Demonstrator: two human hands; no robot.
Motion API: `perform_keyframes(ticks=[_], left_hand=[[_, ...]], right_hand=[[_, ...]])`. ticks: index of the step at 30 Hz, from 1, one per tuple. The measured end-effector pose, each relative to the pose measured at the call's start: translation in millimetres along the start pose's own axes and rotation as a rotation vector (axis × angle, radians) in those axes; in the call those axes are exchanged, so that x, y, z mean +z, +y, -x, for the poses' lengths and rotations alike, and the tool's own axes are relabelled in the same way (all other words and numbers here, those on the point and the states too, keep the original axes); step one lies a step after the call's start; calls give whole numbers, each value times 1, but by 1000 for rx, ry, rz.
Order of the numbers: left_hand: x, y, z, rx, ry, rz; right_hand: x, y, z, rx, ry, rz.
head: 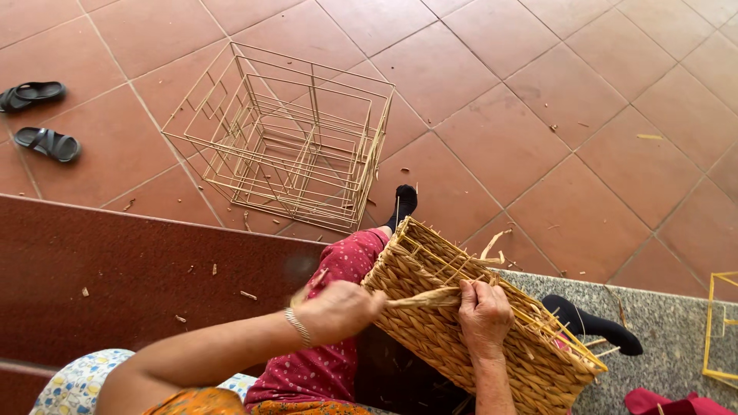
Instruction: The person weaves a rectangular basket by hand, interlacing dried plant strips through a pre-formed frame. They repeatedly pull and tuck the strips to build up the basket walls, occasionally adjusting the frame and trimming excess material.
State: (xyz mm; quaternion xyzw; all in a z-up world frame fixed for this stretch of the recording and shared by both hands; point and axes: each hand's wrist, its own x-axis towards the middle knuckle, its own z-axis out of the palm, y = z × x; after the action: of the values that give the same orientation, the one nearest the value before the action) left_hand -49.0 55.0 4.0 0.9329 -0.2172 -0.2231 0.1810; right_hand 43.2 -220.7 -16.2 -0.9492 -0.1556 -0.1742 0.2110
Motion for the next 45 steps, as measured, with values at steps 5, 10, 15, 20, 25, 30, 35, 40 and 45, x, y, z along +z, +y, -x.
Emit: perform_keyframes(ticks=[5,10,15,20,25,30,35,40,45], left_hand=[[-7,-89,22,-439,-97,51],[-18,-112,51,-586,166,-446],[-22,-29,45,58,583,-73],[1,27,-15,212,710,-19],[19,16,-58,210,716,-292],[1,20,-50,182,615,-123],[-36,36,-42,230,1030,-246],[-23,52,-50,382,942,-218],[5,41,-118,160,594,174]], right_hand=[[0,-5,-3,-60,79,-27],[0,-3,5,-76,127,-65],[2,-13,8,-124,202,-43],[5,-20,0,-217,238,-63],[-18,-27,-3,-220,-26,-172],[-57,-34,-11,-94,-279,-405],[-50,-43,-12,-163,-203,-310],[-44,-33,-10,0,-226,-466],[-50,-26,-4,3,-273,-482]])
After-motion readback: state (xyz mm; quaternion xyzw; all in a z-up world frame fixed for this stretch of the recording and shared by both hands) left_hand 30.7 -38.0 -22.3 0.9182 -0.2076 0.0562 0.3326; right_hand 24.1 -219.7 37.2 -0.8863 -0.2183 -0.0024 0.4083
